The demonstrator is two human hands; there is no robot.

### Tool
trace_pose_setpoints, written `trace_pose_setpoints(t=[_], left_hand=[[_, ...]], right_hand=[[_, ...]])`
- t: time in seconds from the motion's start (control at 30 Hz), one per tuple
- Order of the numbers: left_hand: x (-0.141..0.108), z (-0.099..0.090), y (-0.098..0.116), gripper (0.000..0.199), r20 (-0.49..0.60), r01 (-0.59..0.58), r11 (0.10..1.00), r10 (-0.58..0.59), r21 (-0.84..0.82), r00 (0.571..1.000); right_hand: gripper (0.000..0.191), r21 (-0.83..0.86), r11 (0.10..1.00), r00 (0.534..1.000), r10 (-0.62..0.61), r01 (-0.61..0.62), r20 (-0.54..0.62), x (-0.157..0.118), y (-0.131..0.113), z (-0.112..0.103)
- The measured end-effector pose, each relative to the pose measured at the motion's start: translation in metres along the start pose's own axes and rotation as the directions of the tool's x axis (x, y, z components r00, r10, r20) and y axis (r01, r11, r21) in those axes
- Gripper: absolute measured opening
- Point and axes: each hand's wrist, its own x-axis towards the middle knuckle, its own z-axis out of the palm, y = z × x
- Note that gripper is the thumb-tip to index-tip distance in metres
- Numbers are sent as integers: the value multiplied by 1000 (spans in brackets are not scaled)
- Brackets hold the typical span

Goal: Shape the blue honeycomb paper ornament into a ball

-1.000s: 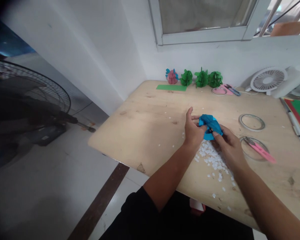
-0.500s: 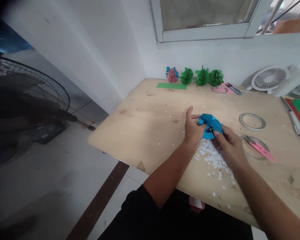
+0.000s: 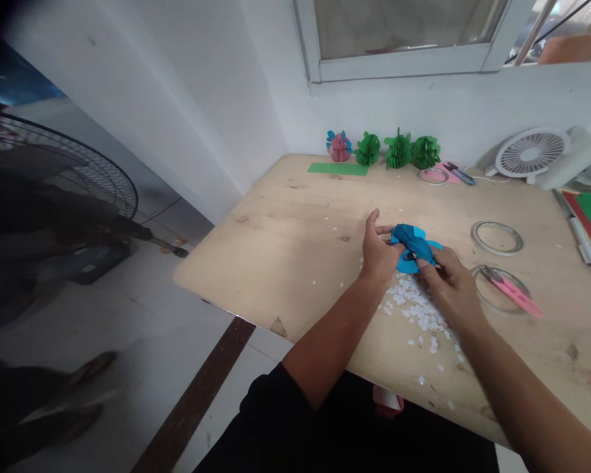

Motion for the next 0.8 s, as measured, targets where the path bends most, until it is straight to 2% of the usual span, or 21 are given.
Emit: trace_pose_setpoints(t=[0.17, 0.37, 0.57, 0.67, 0.8], left_hand=[[-1, -2, 6, 96, 17, 43, 997, -42, -58, 999], [-4, -4, 13, 93, 34, 95, 992, -93, -83, 995], [-4, -2, 11, 91, 28, 98, 991, -96, -90, 995], [-5, -1, 11, 84, 21, 113, 985, -111, -129, 994], [-10, 1, 17, 66, 18, 182, 946, -184, -269, 983]], right_hand=[[30, 63, 998, 1000, -13, 11, 24, 1, -4, 0], [34, -34, 999, 998, -34, 36, 51, 4, -5, -2], [37, -77, 994, 996, -70, 74, 51, 5, -3, -3], [38, -84, 995, 998, -43, 46, 45, 4, -6, -2], [40, -93, 995, 999, -24, 26, 27, 3, -11, -3]])
